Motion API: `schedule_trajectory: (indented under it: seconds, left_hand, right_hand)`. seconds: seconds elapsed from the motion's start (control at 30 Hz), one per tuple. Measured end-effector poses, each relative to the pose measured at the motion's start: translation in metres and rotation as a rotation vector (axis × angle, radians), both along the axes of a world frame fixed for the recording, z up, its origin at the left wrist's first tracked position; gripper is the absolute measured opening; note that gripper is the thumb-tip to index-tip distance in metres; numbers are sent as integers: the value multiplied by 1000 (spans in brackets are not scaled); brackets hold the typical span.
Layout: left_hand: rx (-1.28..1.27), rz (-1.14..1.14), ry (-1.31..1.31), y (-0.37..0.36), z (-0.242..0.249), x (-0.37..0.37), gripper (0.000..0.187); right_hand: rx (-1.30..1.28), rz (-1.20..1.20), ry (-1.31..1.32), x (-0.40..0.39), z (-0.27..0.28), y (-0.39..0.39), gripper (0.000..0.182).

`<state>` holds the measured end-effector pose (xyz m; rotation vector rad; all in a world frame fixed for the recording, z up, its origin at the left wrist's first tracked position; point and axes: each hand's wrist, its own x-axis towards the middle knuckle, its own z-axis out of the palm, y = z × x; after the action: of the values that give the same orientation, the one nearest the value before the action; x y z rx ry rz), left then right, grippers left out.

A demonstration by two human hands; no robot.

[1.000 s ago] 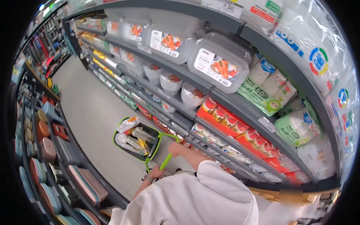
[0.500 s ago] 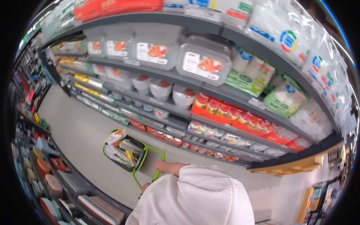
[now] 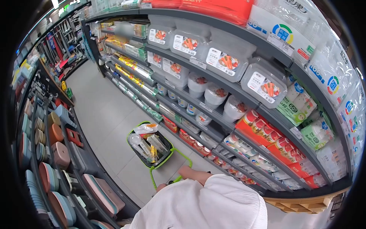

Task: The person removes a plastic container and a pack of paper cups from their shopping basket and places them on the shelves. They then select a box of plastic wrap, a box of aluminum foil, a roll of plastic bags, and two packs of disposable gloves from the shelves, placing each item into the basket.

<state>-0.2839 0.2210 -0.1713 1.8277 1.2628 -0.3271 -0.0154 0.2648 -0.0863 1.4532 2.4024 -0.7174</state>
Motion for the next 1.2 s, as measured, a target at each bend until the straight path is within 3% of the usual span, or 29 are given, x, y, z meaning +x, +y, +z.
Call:
schedule_trajectory:
  seconds: [0.5, 0.6, 0.67, 0.73, 0.77, 0.8, 0.9, 0.97, 1.03, 1.2]
  left_hand:
    - [-64, 92, -6, 40, 12, 1, 41]
    - [-37, 105, 5, 54, 8, 2, 40]
    - [-34, 120, 31, 49, 1, 1, 40]
    - [-25, 133, 65, 58, 0, -1, 40]
    - [-22, 134, 89, 63, 2, 1, 40]
    - [-14, 139, 108, 74, 1, 0, 39]
    - [23, 156, 151, 104, -5, -4, 39]
    - [26, 173, 180, 127, 13, -2, 39]
    - [0, 201, 269, 153, 63, 4, 36]
    - [-11, 199, 214, 183, 65, 8, 37]
  right_hand:
    - [-141, 106, -59, -1, 17, 32, 17]
    - [-208, 109, -46, 1, -11, 48, 19]
    - [-293, 186, -38, 0, -39, 76, 21]
    - [-278, 299, -49, -3, -24, 101, 23]
    - [-219, 265, 60, 2, -27, 111, 20]
    - [-244, 198, 0, -4, -15, 123, 22]
    - [-160, 272, 73, -12, -19, 165, 24]
    - [-203, 411, -19, -16, -26, 190, 26]
    - [-230, 409, -37, -19, -21, 209, 26]
    - [-246, 405, -37, -15, -12, 245, 26]
